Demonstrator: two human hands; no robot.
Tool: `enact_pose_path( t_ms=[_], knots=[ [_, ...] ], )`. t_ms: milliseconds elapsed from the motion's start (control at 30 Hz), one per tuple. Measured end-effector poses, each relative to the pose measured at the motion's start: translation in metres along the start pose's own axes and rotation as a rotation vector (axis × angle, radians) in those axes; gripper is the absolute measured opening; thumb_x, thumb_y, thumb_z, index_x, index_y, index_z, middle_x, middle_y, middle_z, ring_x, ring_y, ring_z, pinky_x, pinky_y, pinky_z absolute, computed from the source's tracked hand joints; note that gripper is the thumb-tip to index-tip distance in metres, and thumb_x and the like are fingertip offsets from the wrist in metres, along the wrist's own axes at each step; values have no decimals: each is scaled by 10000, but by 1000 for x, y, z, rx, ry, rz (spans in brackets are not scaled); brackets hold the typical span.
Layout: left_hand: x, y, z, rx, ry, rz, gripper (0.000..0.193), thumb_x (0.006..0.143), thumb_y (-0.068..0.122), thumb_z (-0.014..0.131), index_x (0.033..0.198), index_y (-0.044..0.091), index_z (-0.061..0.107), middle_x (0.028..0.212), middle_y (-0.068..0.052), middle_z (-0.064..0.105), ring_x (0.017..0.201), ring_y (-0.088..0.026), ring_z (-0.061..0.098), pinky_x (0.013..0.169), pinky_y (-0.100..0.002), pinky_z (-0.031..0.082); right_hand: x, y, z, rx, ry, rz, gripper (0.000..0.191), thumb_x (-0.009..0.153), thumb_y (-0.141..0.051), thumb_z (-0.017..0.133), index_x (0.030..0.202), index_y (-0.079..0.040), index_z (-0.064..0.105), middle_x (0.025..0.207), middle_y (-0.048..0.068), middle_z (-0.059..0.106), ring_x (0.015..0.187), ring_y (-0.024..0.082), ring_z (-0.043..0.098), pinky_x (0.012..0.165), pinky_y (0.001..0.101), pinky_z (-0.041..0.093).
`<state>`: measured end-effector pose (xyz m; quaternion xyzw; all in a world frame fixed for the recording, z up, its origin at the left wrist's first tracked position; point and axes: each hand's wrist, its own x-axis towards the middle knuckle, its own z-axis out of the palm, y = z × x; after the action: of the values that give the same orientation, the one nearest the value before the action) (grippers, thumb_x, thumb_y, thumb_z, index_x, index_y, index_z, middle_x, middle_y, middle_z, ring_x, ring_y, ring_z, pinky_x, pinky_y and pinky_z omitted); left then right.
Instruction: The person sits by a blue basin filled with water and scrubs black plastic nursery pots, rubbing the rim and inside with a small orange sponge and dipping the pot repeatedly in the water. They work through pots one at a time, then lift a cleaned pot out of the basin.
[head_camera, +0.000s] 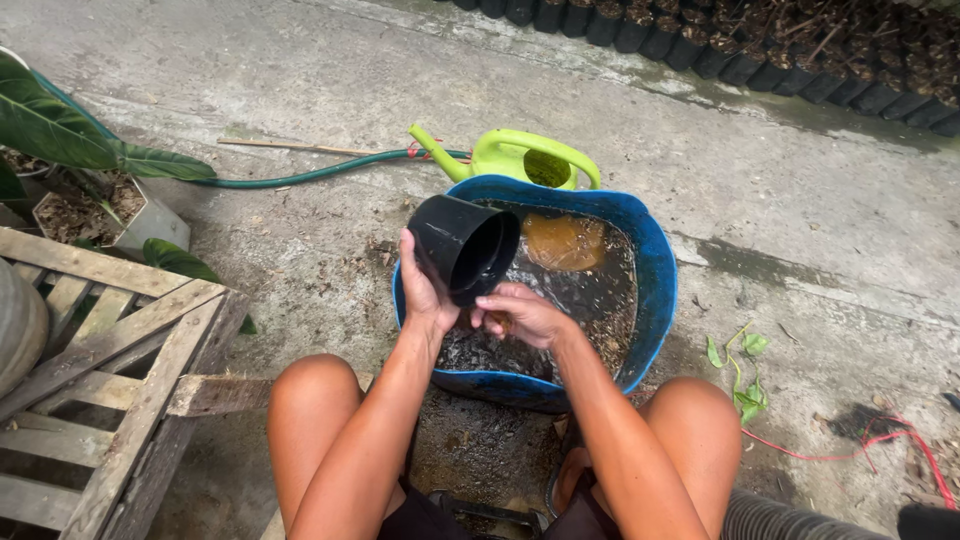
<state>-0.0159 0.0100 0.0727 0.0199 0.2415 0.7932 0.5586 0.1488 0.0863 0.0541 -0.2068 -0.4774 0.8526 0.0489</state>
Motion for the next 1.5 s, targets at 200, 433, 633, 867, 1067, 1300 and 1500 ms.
enact_pose_path(
  t_ms=[200, 433, 633, 867, 1067, 1300, 1500],
  knots=[
    [-1, 41, 21, -10, -23, 65, 759, 897, 734, 539, 1377, 149, 603, 1310, -72, 666, 1188, -268, 642, 1036, -475, 534, 16, 13, -24, -280, 269, 311, 460, 907, -170, 587, 1354, -79, 529, 1007, 77, 685, 822, 188, 701, 746, 402, 662],
    [-8, 27, 16, -43, 65, -50, 762, 873, 745, 505, 1350, 163, 622, 1288, -81, 681, 1167, -293, 652, 1012, -518, 533, 8, 28, -36, -1314, 494, 443, 393, 835, -142, 814, 1156, -17, 625, 1056, 184, 699, 881, 238, 704, 848, 382, 553],
    [0, 3, -5, -69, 105, -39, 749, 885, 729, 517, 1368, 164, 610, 1326, -79, 675, 1205, -289, 646, 1036, -500, 527, -8, -18, -28, -526, 688, -109, 193, 985, -99, 665, 1143, 1, 708, 1029, 132, 745, 836, 202, 700, 772, 387, 595],
    [-3, -15, -10, -59, 103, -95, 733, 885, 706, 518, 1357, 154, 613, 1305, -97, 684, 1178, -294, 661, 1034, -489, 526, -51, -38, 30, -1332, 659, -686, 304, 923, -116, 693, 1223, -91, 738, 1160, 98, 751, 990, 274, 723, 820, 397, 588],
    [-10, -25, -9, 5, 4, -120, 744, 933, 699, 547, 1376, 104, 600, 1279, -120, 675, 1138, -297, 651, 1013, -461, 519, -34, -14, 72, -1648, 890, -311, 188, 937, -194, 712, 1093, -97, 750, 1049, 126, 731, 992, 319, 696, 769, 440, 568],
    [-17, -27, -17, 6, 58, -74, 677, 920, 665, 516, 1317, 128, 623, 1241, -85, 703, 1104, -265, 682, 980, -455, 539, -25, -8, 69, -830, 382, -519, 151, 891, -138, 750, 999, -39, 787, 1067, 164, 729, 965, 283, 717, 794, 365, 563],
    [-21, -30, -21, -2, -5, -130, 664, 933, 665, 520, 1283, 114, 641, 1184, -95, 711, 1058, -268, 680, 958, -457, 550, -16, 0, 83, -886, 669, -518, 142, 893, -131, 719, 993, -37, 755, 910, 140, 760, 802, 251, 779, 718, 358, 583]
  ],
)
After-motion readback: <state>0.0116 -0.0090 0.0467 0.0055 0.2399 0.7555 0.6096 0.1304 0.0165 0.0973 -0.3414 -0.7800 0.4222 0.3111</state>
